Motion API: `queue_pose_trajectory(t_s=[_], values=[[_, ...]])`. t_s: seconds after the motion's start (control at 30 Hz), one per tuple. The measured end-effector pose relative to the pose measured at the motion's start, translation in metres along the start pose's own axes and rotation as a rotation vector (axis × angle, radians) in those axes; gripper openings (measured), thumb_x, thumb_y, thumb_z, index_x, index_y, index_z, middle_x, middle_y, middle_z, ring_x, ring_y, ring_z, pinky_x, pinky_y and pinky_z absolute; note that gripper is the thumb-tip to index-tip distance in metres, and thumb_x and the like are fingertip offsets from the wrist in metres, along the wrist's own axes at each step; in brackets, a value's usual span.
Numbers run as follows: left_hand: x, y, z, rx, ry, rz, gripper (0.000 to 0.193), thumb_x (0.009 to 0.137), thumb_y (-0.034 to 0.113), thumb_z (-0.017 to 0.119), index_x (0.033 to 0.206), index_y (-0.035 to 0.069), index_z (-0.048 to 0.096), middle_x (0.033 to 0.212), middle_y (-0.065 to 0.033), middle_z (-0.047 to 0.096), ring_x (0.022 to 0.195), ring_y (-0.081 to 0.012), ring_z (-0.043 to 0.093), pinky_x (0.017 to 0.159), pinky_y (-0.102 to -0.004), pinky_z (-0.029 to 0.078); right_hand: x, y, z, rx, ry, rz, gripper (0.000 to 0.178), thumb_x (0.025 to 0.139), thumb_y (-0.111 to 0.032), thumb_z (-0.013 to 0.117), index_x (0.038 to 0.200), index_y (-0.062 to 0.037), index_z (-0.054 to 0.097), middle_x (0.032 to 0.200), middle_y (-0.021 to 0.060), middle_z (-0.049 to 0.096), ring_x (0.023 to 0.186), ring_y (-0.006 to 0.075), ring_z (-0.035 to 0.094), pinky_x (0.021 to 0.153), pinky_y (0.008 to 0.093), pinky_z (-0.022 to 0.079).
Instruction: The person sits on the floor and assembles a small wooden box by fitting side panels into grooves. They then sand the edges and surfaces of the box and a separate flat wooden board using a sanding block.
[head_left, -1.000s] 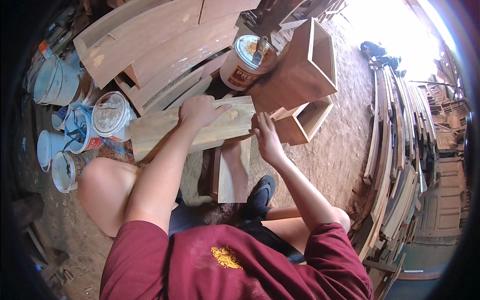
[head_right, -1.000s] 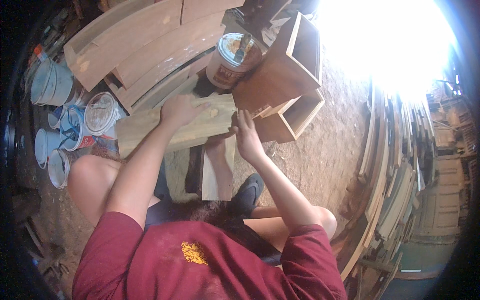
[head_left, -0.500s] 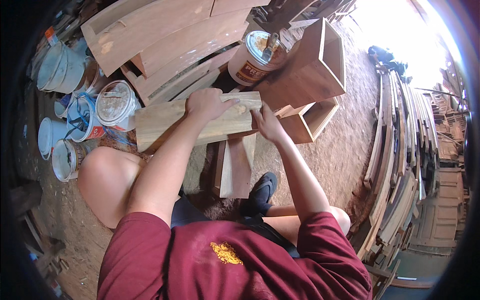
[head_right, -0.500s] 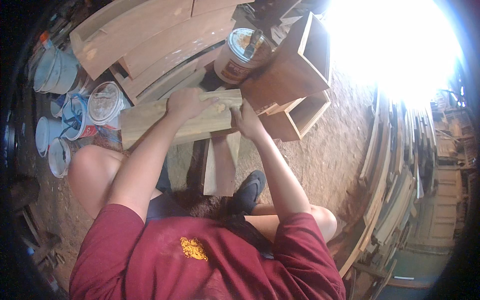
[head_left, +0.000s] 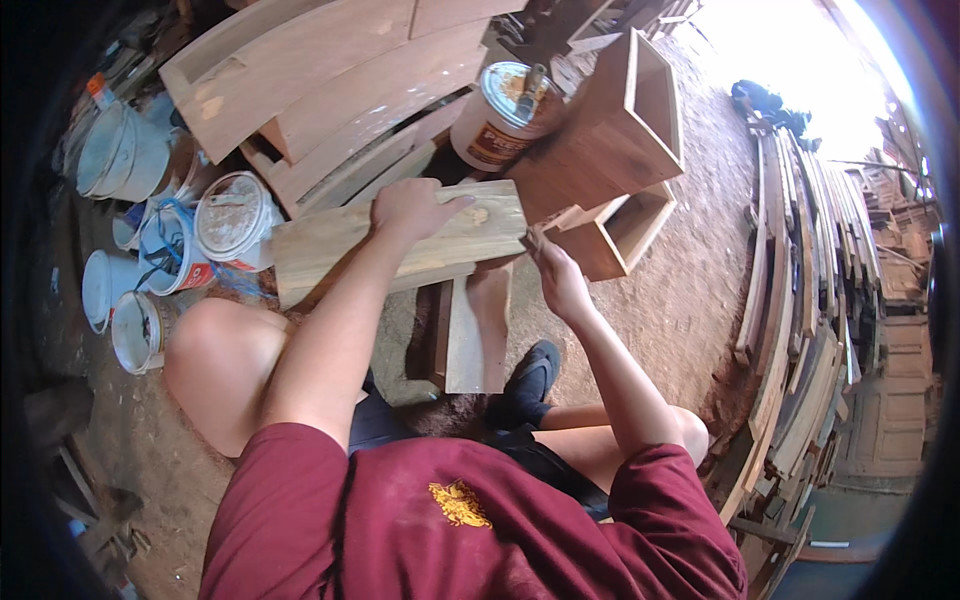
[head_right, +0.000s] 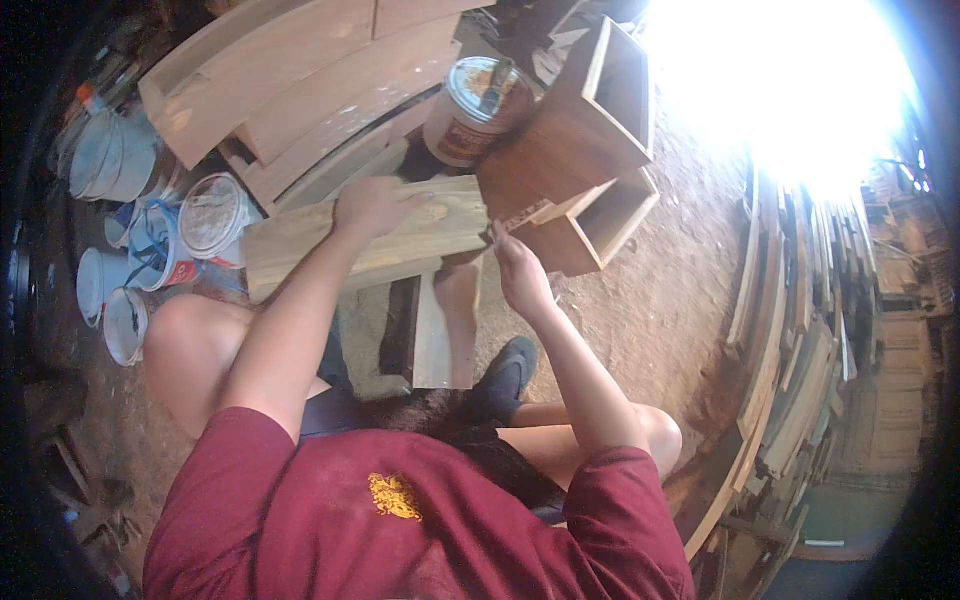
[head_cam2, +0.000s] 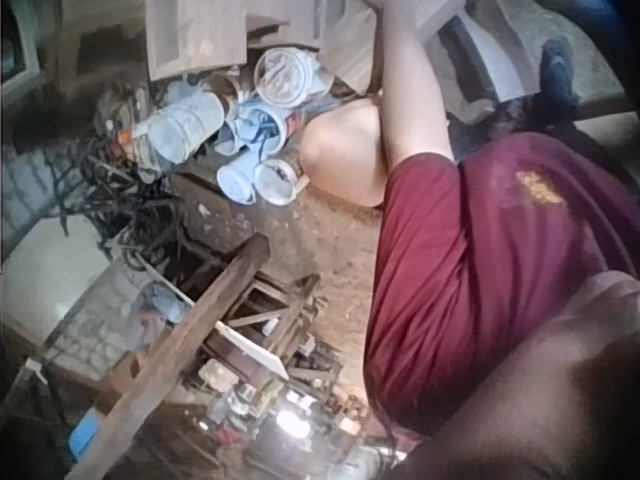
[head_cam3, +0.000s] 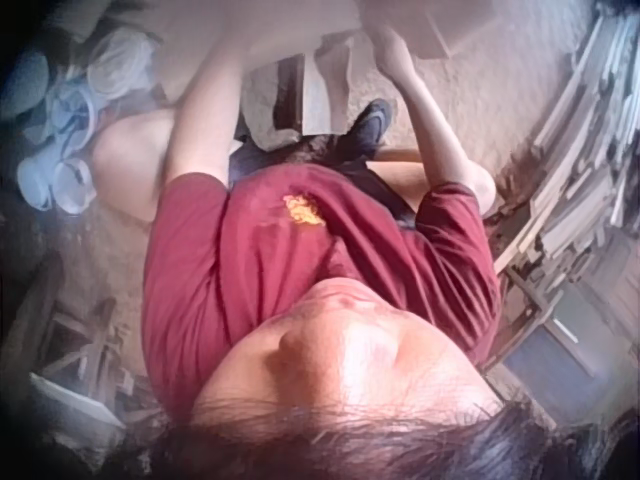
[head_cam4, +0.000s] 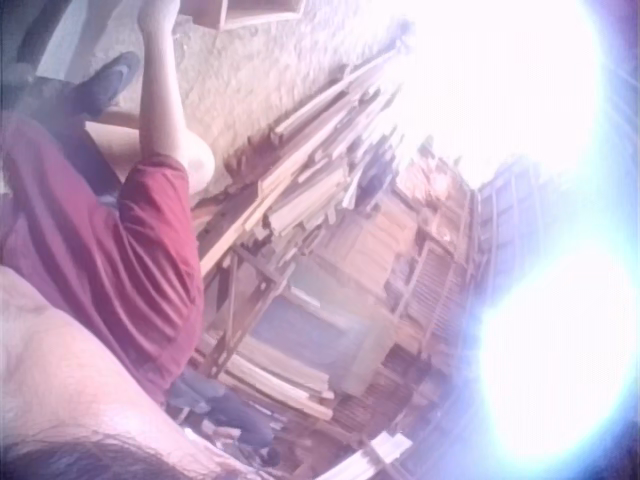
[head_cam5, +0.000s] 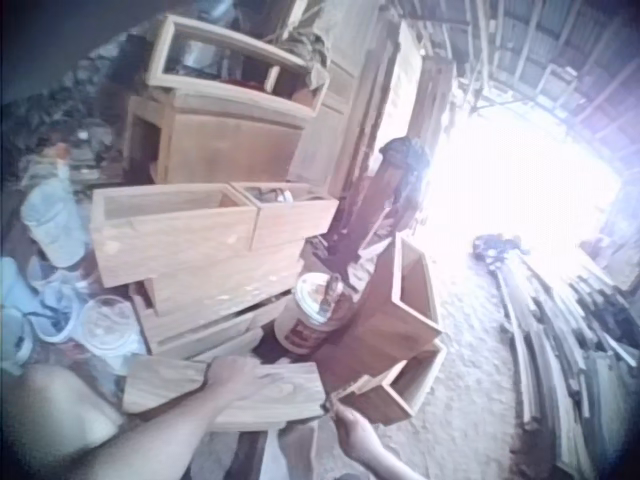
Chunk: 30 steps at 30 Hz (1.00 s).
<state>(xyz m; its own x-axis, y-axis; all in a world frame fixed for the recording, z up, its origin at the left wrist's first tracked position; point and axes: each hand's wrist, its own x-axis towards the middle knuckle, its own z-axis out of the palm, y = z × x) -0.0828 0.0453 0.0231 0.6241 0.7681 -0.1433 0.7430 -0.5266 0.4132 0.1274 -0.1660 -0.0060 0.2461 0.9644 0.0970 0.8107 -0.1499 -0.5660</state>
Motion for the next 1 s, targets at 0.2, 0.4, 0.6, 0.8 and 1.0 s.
queue_pose_trajectory(t_s=[0.2, 0.4, 0.6, 0.8, 1.0], values=[[0.003, -0.005, 0.008, 0.019, -0.018, -0.016, 0.073, 0.087, 0.077, 0.054, 0.106, 0.010, 0.077, 0.105, -0.0145, 0.076, 0.100, -0.0323, 0.073, 0.082, -0.0474, 0.057, -0.043, -0.019, -0.045, -0.481, -0.762, 0.093, 0.049, 0.101, -0.012, 0.050, 0.148, -0.0211, 0.053, 0.122, 0.0172, 0.068, 0.107, 0.0393, 0.067, 0.089, 0.0490, 0.054], [-0.009, -0.003, 0.005, -0.018, 0.099, 0.014, 0.068, 0.088, 0.073, 0.058, 0.113, 0.012, 0.072, 0.111, -0.0142, 0.073, 0.110, -0.0305, 0.069, 0.099, -0.0508, 0.047, -0.031, 0.000, -0.029, 0.300, -0.219, 0.450, 0.040, 0.108, -0.020, 0.046, 0.145, -0.0062, 0.054, 0.117, 0.0236, 0.066, 0.111, 0.0393, 0.064, 0.097, 0.0452, 0.049], [0.002, 0.012, 0.004, 0.050, 0.057, -0.003, 0.070, 0.088, 0.074, 0.057, 0.111, 0.010, 0.073, 0.111, -0.0147, 0.074, 0.110, -0.0310, 0.069, 0.096, -0.0496, 0.049, -0.003, -0.024, 0.005, 0.008, 0.056, 0.174, 0.048, 0.107, -0.017, 0.047, 0.153, -0.0043, 0.043, 0.128, 0.0320, 0.050, 0.121, 0.0454, 0.054, 0.105, 0.0470, 0.044], [0.005, 0.002, -0.004, 0.006, -0.062, -0.021, 0.083, 0.084, 0.079, 0.056, 0.116, 0.004, 0.073, 0.121, -0.0213, 0.071, 0.114, -0.0345, 0.068, 0.095, -0.0466, 0.053, -0.040, -0.005, -0.036, -0.225, -0.432, 0.100, 0.043, 0.101, -0.011, 0.051, 0.143, -0.0029, 0.054, 0.128, 0.0233, 0.060, 0.112, 0.0436, 0.056, 0.102, 0.0464, 0.047], [0.036, -0.072, -0.017, -0.041, -0.607, -0.094, 0.102, 0.077, 0.088, 0.056, 0.130, 0.003, 0.068, 0.138, -0.0260, 0.062, 0.124, -0.0386, 0.062, 0.107, -0.0396, 0.047, -0.068, 0.007, -0.118, -0.159, -0.603, 0.182, 0.036, 0.099, -0.007, 0.050, 0.133, -0.0007, 0.063, 0.132, 0.0197, 0.065, 0.120, 0.0385, 0.061, 0.104, 0.0435, 0.049]])
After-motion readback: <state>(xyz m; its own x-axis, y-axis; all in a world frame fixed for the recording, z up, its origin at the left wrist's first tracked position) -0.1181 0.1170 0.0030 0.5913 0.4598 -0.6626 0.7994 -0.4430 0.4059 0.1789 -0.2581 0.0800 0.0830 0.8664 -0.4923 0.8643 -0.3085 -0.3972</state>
